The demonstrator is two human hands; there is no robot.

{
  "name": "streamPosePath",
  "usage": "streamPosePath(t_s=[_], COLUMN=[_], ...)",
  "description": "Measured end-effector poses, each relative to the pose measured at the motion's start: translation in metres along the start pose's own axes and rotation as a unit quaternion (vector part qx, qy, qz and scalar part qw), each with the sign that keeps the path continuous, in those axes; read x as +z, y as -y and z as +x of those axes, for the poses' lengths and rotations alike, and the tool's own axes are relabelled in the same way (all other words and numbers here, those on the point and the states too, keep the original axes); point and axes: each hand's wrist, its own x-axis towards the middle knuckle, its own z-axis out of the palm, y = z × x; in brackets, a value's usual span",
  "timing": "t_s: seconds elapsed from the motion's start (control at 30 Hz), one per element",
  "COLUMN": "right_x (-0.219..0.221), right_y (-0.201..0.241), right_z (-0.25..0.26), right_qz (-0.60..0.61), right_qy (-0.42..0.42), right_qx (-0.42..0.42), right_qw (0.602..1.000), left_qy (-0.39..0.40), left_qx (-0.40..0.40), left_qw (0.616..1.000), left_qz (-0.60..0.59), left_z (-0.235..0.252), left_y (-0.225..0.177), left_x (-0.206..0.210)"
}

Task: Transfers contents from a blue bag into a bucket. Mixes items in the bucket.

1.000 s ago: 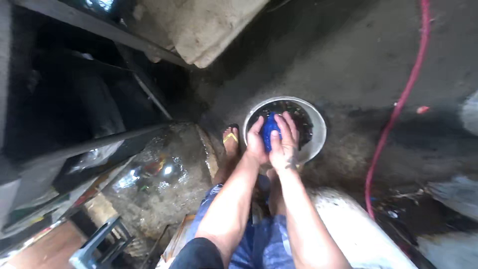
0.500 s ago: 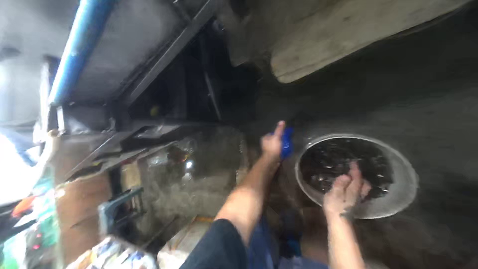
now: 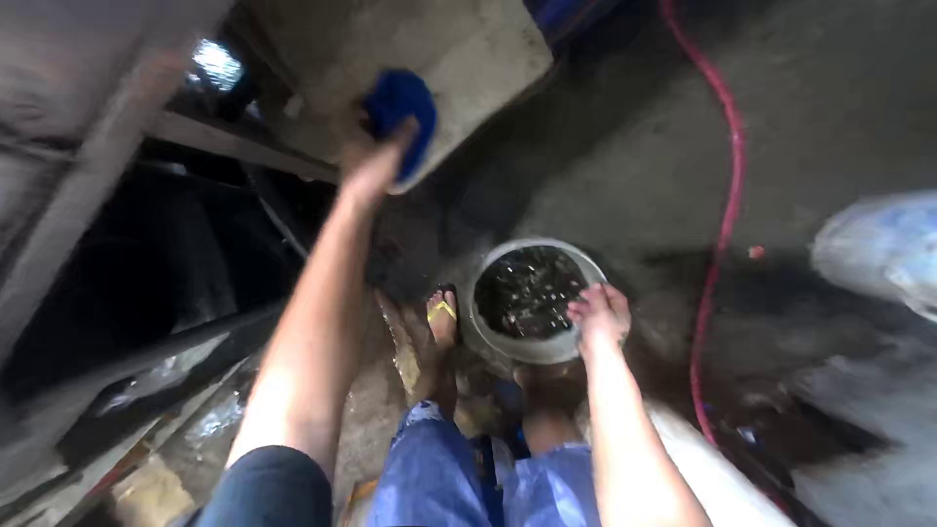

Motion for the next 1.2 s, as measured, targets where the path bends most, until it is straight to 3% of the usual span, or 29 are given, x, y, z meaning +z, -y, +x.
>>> streamPosePath(t_s=[0.07,0.13,0.2,0.27,0.3,0.37,0.43,0.47,0.57,0.63,0.7,0.8,0.87,0.97,1.03,1.07,1.13,1.17,1.2], right_x=[-0.006,-0.016,-0.026,-0.026,-0.023,-0.011,-0.002,0.0,0.0,0.002,0.008,0.026,0.027,0.02,0.019,0.016,0.006,0.0,-0.007], right_y=[0.0,-0.014,-0.036,-0.053,-0.058,-0.069,-0.088,-0.099,-0.127,-0.146,-0.159,-0.136,-0.145,-0.152,-0.142,-0.136,-0.129,-0.13,-0.134], right_z=[0.012,0.027,0.042,0.049,0.051,0.062,0.074,0.078,0.088,0.103,0.115,0.128,0.145,0.152,0.156,0.151,0.149,0.147,0.142], right_qz=[0.025,-0.014,-0.129,-0.284,-0.36,-0.482,-0.534,-0.542,-0.53,-0.533,-0.538,-0.472,-0.441,-0.412,-0.384,-0.388,-0.415,-0.414,-0.369], right_qy=[-0.031,-0.04,-0.012,0.024,0.035,0.035,0.048,0.054,0.055,0.043,0.067,0.24,0.325,0.348,0.343,0.342,0.349,0.344,0.316], right_qx=[0.007,-0.031,-0.079,-0.112,-0.124,-0.134,-0.128,-0.126,-0.13,-0.121,-0.068,0.119,0.128,0.105,0.145,0.148,0.129,0.125,0.146], right_qw=[0.999,0.999,0.988,0.952,0.924,0.865,0.834,0.829,0.836,0.836,0.837,0.84,0.827,0.836,0.845,0.843,0.83,0.833,0.862], left_qy=[-0.056,-0.077,-0.06,0.054,0.156,0.374,0.48,0.478,0.374,0.329,0.331,0.363,0.421,0.557,0.589,0.598,0.593,0.599,0.603], left_qx=[0.054,0.072,0.187,0.302,0.309,0.26,0.209,0.191,0.112,0.053,-0.008,-0.115,-0.146,-0.111,-0.131,-0.137,-0.102,-0.096,-0.114], left_qw=[0.981,0.935,0.912,0.888,0.872,0.8,0.736,0.743,0.849,0.892,0.893,0.854,0.794,0.671,0.644,0.635,0.652,0.658,0.671], left_qz=[0.178,0.338,0.361,0.341,0.347,0.39,0.429,0.428,0.355,0.306,0.305,0.355,0.413,0.477,0.471,0.47,0.461,0.445,0.415], left_z=[0.027,0.027,-0.009,-0.068,-0.1,-0.151,-0.183,-0.192,-0.208,-0.208,-0.206,-0.197,-0.189,-0.183,-0.175,-0.175,-0.172,-0.169,-0.166], left_y=[-0.004,-0.005,0.003,0.028,0.05,0.113,0.181,0.21,0.266,0.287,0.296,0.291,0.285,0.267,0.258,0.255,0.253,0.255,0.253], left_x=[-0.006,-0.002,0.018,0.057,0.084,0.148,0.206,0.225,0.262,0.286,0.298,0.313,0.323,0.33,0.34,0.339,0.327,0.324,0.321])
